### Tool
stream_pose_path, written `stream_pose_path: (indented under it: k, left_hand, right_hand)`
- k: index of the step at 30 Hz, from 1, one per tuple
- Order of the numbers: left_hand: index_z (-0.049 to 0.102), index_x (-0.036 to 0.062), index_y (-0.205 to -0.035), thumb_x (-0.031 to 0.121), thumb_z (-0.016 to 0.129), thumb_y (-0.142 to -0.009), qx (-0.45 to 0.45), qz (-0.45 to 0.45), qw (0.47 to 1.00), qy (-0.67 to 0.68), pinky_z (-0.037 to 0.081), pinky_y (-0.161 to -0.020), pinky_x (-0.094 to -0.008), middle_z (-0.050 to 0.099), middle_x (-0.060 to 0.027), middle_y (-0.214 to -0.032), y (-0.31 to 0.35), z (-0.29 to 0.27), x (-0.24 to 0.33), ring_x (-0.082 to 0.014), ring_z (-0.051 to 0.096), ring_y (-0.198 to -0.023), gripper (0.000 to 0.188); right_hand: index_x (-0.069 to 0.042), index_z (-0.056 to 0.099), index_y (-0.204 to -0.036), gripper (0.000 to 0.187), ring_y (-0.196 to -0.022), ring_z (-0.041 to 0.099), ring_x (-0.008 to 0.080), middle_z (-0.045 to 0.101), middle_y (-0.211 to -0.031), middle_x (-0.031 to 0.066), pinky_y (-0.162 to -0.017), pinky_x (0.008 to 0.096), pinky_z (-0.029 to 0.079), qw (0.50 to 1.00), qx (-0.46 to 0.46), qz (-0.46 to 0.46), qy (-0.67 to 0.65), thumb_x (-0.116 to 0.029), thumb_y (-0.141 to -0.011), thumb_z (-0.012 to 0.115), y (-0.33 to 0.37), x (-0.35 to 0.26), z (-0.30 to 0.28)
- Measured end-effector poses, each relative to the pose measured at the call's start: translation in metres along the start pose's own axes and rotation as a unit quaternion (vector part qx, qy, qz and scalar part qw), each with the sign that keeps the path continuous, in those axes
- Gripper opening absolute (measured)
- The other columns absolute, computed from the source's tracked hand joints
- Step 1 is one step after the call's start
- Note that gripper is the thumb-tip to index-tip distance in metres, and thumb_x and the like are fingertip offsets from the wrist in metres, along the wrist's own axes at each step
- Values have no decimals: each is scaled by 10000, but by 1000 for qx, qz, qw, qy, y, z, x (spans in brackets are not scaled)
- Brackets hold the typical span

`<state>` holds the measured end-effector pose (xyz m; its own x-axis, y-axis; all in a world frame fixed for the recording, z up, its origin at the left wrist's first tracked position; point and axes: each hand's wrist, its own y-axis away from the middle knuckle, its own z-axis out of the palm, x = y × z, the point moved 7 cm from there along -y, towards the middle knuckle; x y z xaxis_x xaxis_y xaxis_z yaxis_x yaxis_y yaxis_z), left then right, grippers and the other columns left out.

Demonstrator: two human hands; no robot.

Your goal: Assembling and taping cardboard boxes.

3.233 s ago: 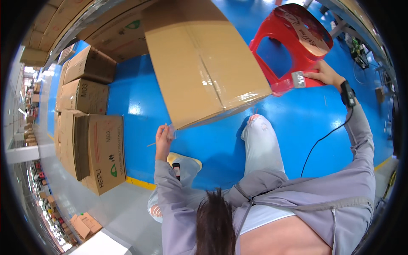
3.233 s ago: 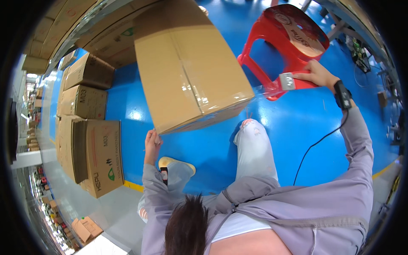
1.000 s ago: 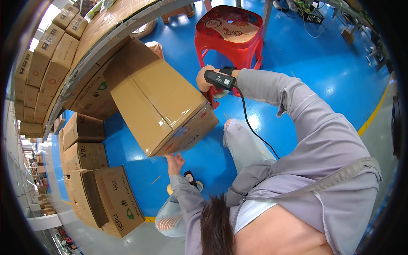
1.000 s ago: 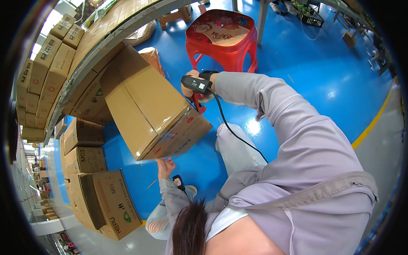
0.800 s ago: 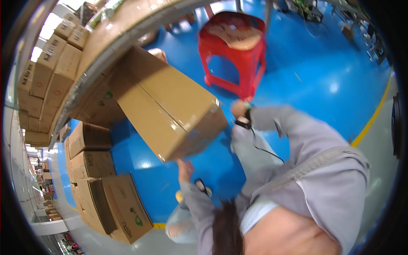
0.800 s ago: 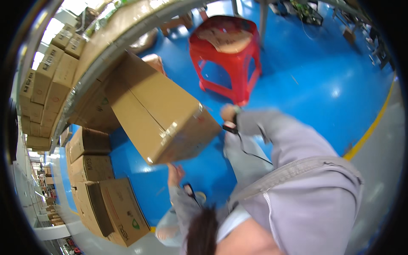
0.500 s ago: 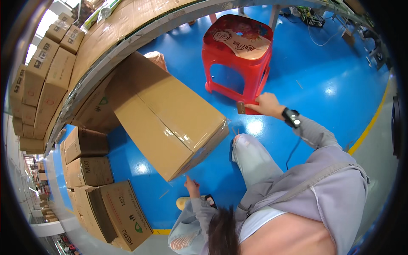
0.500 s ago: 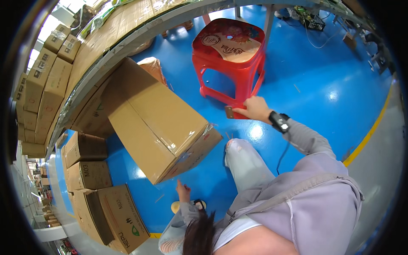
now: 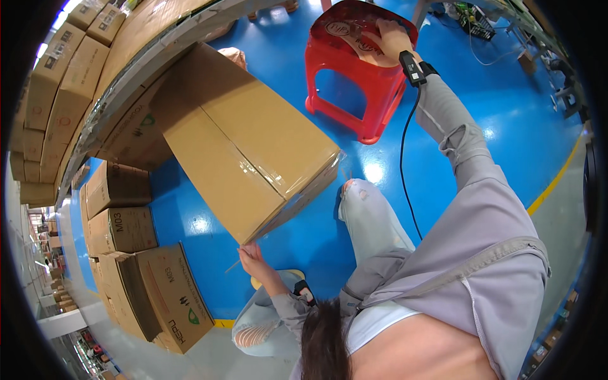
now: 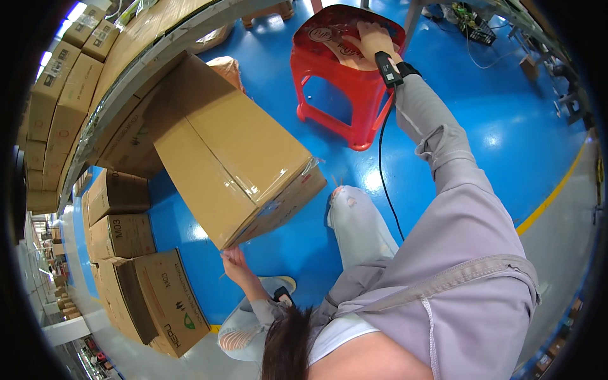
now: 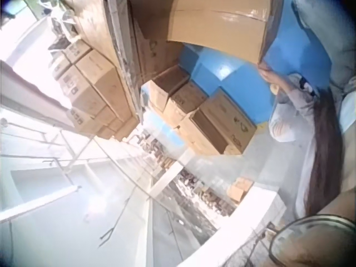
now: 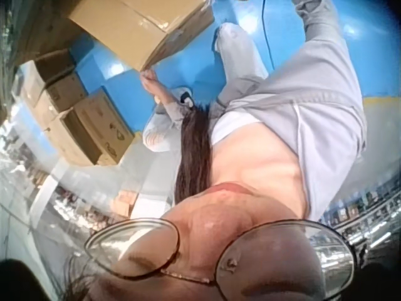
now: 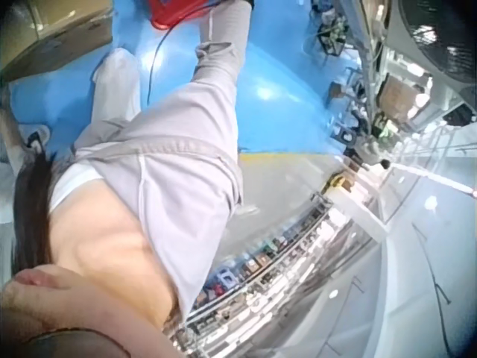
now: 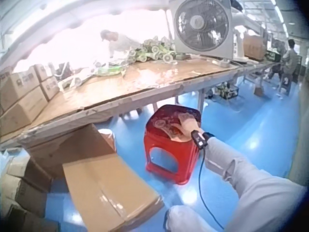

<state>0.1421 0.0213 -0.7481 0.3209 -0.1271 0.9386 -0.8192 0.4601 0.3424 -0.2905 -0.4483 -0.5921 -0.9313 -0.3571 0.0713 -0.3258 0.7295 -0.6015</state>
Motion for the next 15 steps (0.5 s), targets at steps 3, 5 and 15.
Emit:
stream_pose_path:
  k: [3,5,15]
  left_hand:
    - [392,-31,-1318,460,322,-979,-39,-9,998,42,319,-1055,-380,469,-177,-1312,6,7,14,-281,432,-1251,601]
    - [364,-41,-1336,507,303,-971,-56,-17,996,70,299,-1074,-385,448,-188,-1328,9,15,18,-280,409,-1271,661]
    - [312,-1,-1378,625,264,-924,-116,-13,991,60,296,-1072,-368,409,-188,-1362,16,30,25,-282,381,-1285,775]
  right_hand:
    - [-34,561,-1038,444,-913,563,352,588,-1007,188,-781,421,448,982,187,-37,11,-379,-779,667,12,-37,-55]
    - [-13,564,-1072,363,-949,558,332,591,-1012,183,-833,407,435,959,226,2,-172,-301,-855,604,42,-65,-88]
    - [16,299,-1402,817,-1368,255,271,320,-1450,168,-1122,349,165,603,-331,287,-667,-595,-933,25,219,-208,-29]
